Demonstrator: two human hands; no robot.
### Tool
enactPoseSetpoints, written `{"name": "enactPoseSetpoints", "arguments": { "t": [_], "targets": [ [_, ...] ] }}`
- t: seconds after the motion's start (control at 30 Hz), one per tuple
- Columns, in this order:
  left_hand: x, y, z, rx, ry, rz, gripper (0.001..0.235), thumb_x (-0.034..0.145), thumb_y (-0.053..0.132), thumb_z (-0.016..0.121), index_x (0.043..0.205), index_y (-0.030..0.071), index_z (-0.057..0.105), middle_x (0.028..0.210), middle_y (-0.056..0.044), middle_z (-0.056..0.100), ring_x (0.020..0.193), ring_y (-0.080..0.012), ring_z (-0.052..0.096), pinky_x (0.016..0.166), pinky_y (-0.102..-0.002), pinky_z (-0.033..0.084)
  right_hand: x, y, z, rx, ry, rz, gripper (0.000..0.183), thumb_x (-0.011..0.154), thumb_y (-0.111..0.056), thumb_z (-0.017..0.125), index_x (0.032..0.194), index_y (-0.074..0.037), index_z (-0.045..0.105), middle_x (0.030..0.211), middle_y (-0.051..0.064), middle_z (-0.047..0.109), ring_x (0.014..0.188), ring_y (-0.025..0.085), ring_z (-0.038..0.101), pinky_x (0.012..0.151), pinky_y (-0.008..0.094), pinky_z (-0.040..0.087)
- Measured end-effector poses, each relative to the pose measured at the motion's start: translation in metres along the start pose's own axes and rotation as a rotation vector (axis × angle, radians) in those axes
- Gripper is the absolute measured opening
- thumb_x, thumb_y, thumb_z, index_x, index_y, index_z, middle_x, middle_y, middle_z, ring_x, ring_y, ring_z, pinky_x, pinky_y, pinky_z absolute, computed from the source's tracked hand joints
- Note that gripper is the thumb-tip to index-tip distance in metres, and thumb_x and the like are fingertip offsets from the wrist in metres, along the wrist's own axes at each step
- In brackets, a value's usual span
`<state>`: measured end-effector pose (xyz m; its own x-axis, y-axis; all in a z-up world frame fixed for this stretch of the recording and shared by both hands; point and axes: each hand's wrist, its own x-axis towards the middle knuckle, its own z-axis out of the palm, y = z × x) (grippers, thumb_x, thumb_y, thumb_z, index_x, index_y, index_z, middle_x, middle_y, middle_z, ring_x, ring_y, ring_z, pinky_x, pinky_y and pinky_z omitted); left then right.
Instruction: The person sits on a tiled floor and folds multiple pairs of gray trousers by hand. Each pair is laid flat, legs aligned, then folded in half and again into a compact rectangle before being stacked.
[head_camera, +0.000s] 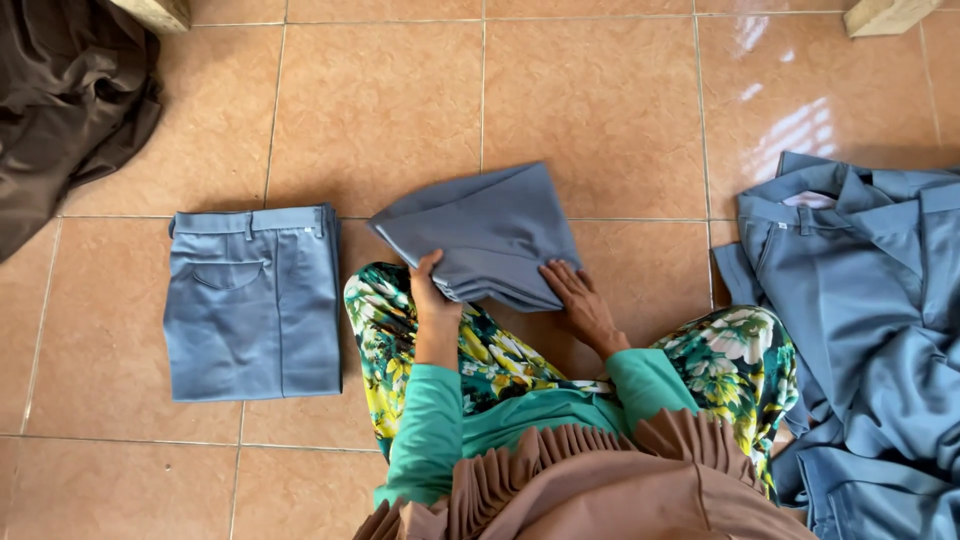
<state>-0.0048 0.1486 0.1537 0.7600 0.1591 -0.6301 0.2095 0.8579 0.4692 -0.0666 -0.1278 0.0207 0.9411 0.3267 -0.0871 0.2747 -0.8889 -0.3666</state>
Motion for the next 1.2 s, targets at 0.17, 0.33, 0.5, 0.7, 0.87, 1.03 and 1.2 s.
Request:
{"name": "enactPoseSetpoints", "arguments": {
  "t": [0.17, 0.33, 0.5, 0.7, 0.87, 1.03, 1.2],
  "targets": [
    [-0.035, 0.004, 0.092, -0.023, 0.029, 0.34, 0.096, 0.087, 0.008, 0.079, 0.162, 0.03, 0.024, 0.147, -0.02, 0.045, 0.119, -0.0344, 0.057, 0.101, -0.054, 0.053, 0.014, -0.037, 0.002, 0.519, 0.105, 0.215, 0.036, 0.083, -0.032, 0.071, 0.114, -0.018, 0.058, 0.097, 0.007, 0.062, 0.088, 0.021, 0.06, 0.075, 0.033, 0.042],
    [-0.01, -0.042, 0.164, 0.307, -0.093, 0.433, 0.102, 0.09, 0.025, 0.078, 0.166, 0.03, 0.01, 0.151, -0.03, 0.03, 0.137, -0.0399, 0.042, 0.109, -0.061, 0.04, 0.017, -0.064, -0.059, 1.637, 0.161, 0.722, 0.064, 0.07, -0.01, 0.092, 0.128, -0.005, 0.065, 0.095, 0.006, 0.072, 0.072, 0.021, 0.073, 0.058, 0.035, 0.06],
    [0.102, -0.134, 0.099, 1.403, -0.357, 0.176, 0.052, 0.08, 0.074, 0.05, 0.057, 0.031, 0.066, 0.055, 0.005, 0.067, 0.064, -0.0161, 0.07, 0.071, -0.029, 0.056, 0.013, 0.022, -0.011, 1.831, 0.15, 0.845, 0.091, 0.078, -0.012, 0.084, 0.155, -0.008, 0.035, 0.138, 0.015, 0.051, 0.114, 0.042, 0.062, 0.091, 0.066, 0.056],
    [0.026, -0.135, -0.02, 0.996, -0.23, -0.678, 0.114, 0.089, 0.081, 0.054, 0.156, -0.008, 0.029, 0.157, -0.042, 0.025, 0.134, -0.0503, 0.049, 0.106, -0.051, 0.05, 0.015, 0.019, -0.036, 1.786, 0.15, 0.825, 0.078, 0.088, -0.006, 0.078, 0.154, 0.0, 0.037, 0.138, 0.027, 0.05, 0.113, 0.048, 0.062, 0.088, 0.065, 0.058],
    [0.101, -0.146, -0.054, 0.245, 0.161, -0.326, 0.085, 0.09, 0.042, 0.082, 0.149, 0.008, 0.032, 0.143, -0.02, 0.044, 0.123, -0.0398, 0.057, 0.102, -0.05, 0.054, 0.007, 0.037, -0.05, 1.795, 0.201, 0.783, 0.072, 0.087, -0.003, 0.077, 0.149, 0.001, 0.04, 0.124, 0.014, 0.051, 0.105, 0.039, 0.067, 0.086, 0.06, 0.063],
    [0.085, -0.1, -0.048, 0.298, 0.406, 0.024, 0.07, 0.097, 0.035, 0.076, 0.153, 0.029, 0.036, 0.163, -0.015, 0.029, 0.144, -0.0455, 0.037, 0.111, -0.056, 0.043, -0.012, 0.045, -0.074, 1.675, 0.16, 0.815, 0.063, 0.087, -0.002, 0.076, 0.144, 0.0, 0.05, 0.116, 0.014, 0.056, 0.1, 0.04, 0.069, 0.081, 0.059, 0.063],
    [0.032, -0.092, -0.002, 1.133, 0.1, 1.06, 0.053, 0.098, 0.001, 0.062, 0.146, 0.018, 0.048, 0.163, -0.022, 0.02, 0.152, -0.0457, 0.018, 0.12, -0.062, 0.022, -0.012, 0.106, -0.021, 0.629, 0.271, 0.789, 0.059, 0.092, -0.033, 0.081, 0.146, -0.02, 0.06, 0.11, 0.014, 0.071, 0.097, 0.03, 0.071, 0.074, 0.042, 0.061]
  ]
}}
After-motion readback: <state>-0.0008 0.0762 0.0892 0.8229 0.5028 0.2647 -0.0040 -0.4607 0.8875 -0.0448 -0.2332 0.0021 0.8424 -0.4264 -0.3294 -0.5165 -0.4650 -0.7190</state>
